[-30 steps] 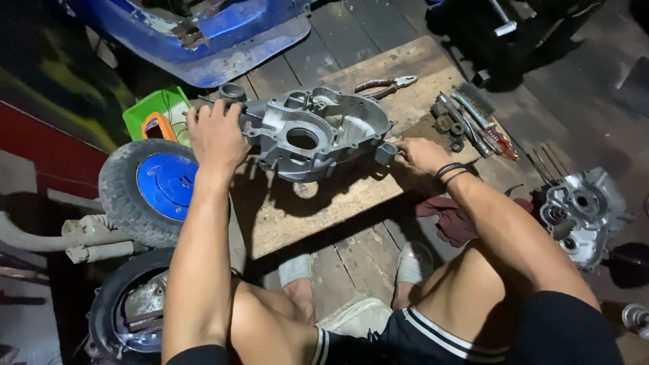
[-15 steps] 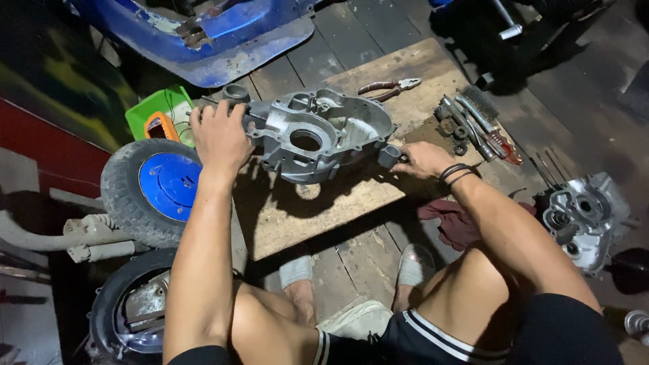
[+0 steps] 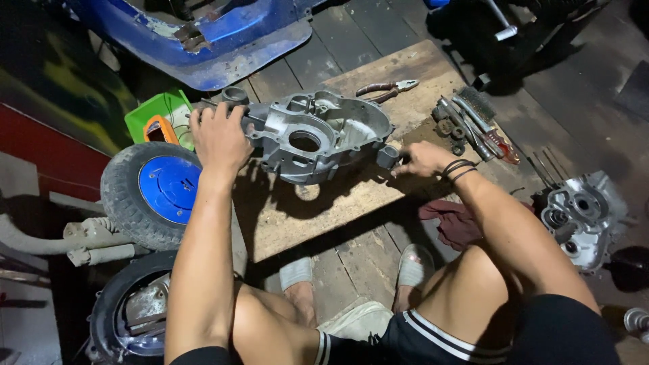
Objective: Cleaning and inspecting a motorcycle engine casing using a brush and cloth on a wooden workspace.
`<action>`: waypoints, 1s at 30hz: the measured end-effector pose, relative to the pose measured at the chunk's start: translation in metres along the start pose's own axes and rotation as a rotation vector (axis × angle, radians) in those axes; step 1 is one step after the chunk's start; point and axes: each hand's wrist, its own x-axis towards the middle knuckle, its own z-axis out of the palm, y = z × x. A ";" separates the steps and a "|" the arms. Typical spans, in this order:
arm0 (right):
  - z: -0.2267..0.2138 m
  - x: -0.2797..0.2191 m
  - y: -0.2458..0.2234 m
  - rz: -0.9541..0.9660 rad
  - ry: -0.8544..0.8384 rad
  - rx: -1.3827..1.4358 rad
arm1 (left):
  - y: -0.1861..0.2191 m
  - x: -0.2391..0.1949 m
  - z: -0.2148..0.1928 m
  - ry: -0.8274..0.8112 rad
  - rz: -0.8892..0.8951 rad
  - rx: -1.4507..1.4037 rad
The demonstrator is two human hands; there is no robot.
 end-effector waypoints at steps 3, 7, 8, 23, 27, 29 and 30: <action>-0.010 -0.019 -0.008 -0.019 -0.064 0.062 | -0.001 -0.001 -0.002 0.002 0.006 0.005; -0.023 -0.031 -0.018 -0.025 -0.094 0.111 | -0.001 -0.001 -0.003 -0.011 0.016 -0.001; -0.022 -0.031 -0.017 -0.021 -0.099 0.112 | 0.000 -0.001 -0.003 -0.012 0.010 -0.007; 0.010 0.004 -0.009 -0.063 0.122 0.280 | -0.002 -0.003 0.002 -0.011 0.015 -0.013; 0.022 0.007 -0.006 -0.115 0.233 0.274 | -0.005 -0.003 0.009 -0.016 0.019 -0.024; 0.040 0.026 0.013 -0.129 0.263 0.246 | -0.005 -0.002 0.007 -0.020 0.023 -0.018; 0.050 0.036 0.022 -0.143 0.295 0.219 | -0.005 -0.001 0.006 -0.023 0.028 -0.013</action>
